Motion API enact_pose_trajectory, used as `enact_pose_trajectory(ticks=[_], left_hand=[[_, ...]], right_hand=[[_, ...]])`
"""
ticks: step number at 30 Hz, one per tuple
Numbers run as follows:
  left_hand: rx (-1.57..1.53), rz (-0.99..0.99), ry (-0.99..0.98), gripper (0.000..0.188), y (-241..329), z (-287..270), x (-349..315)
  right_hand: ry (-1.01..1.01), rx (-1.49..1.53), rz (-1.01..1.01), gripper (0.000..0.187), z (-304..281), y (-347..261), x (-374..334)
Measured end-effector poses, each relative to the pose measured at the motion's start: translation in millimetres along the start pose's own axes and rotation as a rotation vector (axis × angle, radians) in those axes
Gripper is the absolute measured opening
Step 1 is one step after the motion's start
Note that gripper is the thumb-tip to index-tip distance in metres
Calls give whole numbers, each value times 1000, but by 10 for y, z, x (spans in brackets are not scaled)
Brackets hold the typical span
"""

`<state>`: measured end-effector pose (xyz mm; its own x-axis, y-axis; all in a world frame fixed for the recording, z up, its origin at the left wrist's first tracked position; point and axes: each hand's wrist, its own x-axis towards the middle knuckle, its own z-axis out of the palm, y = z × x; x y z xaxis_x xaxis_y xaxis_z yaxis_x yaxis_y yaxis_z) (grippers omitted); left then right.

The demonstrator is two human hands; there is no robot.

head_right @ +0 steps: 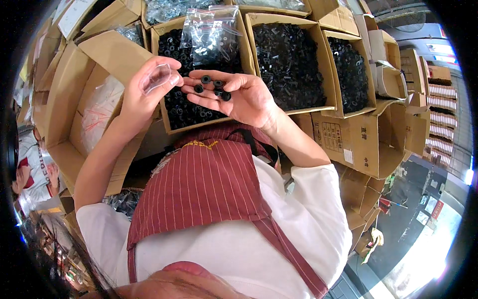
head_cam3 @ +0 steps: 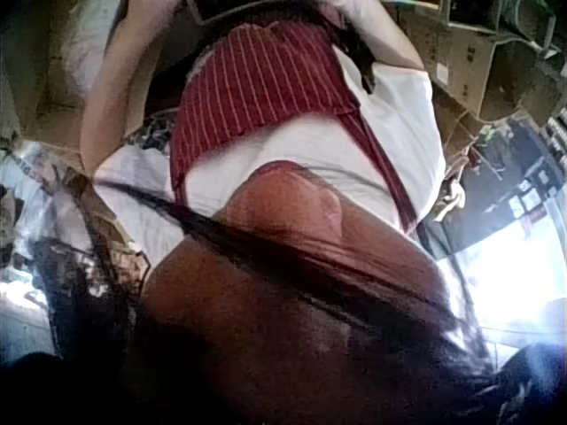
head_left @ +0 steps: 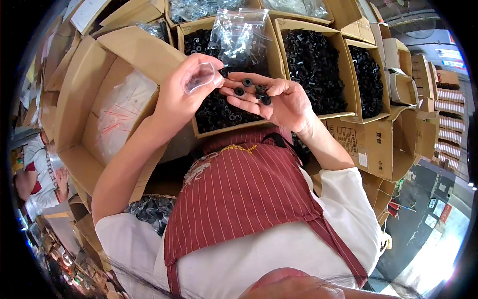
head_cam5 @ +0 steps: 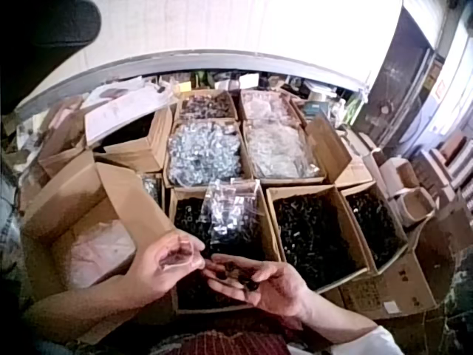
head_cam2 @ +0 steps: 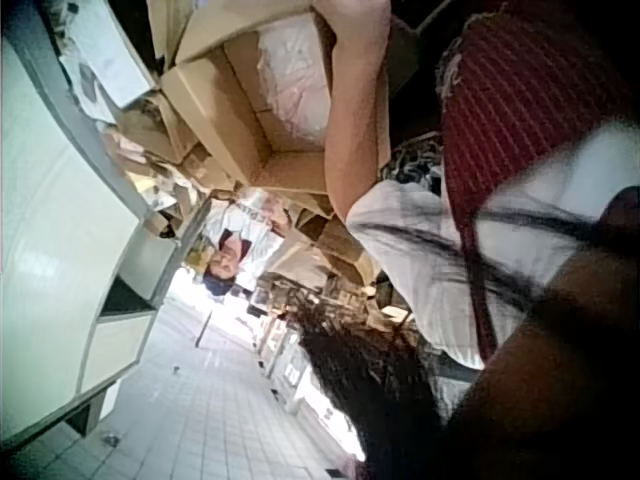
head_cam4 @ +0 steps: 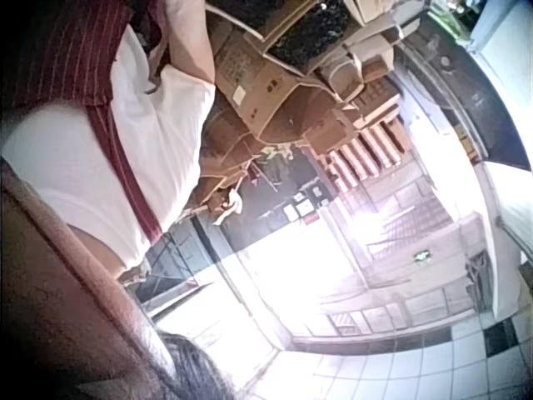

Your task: Sorting small black plastic or rubber parts from boxes into small plastic bags.

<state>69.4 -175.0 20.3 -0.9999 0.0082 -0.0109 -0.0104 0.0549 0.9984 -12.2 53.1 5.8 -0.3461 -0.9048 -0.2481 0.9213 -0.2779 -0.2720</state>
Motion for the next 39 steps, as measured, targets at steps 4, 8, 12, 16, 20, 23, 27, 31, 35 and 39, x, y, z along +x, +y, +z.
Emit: enact_pose_trajectory(ticks=[4,8,12,16,20,23,27,31,35,39], left_hand=[[-14,19,20,17,2,11,-3],[-22,24,15,18,12,9,-4],[-4,14,2,25,-9,-3,-7],[6,5,0,25,13,-5,-15],[-33,14,29,18,25,35,-8],[-32,24,23,18,20,39,-10],[5,-3,-11,25,-3,-9,7],[30,-8,-3,24,-27,4,-1],[147,-88,-27,22,-21,40,-25],[56,-125,-112,26,-90,130,-91]], right_hand=[[-26,41,-2,80,-50,-9,-3],[-21,58,-13,86,-24,-4,3],[-20,51,-40,88,11,5,-6],[-113,69,-66,84,9,18,-14],[14,-1,-46,69,106,3,-21],[40,-78,-56,61,70,13,-21],[49,-54,-48,57,63,-2,-12],[90,-146,-98,42,64,-24,33],[68,-318,-212,27,48,-137,181],[68,-550,-332,42,541,-50,338]])
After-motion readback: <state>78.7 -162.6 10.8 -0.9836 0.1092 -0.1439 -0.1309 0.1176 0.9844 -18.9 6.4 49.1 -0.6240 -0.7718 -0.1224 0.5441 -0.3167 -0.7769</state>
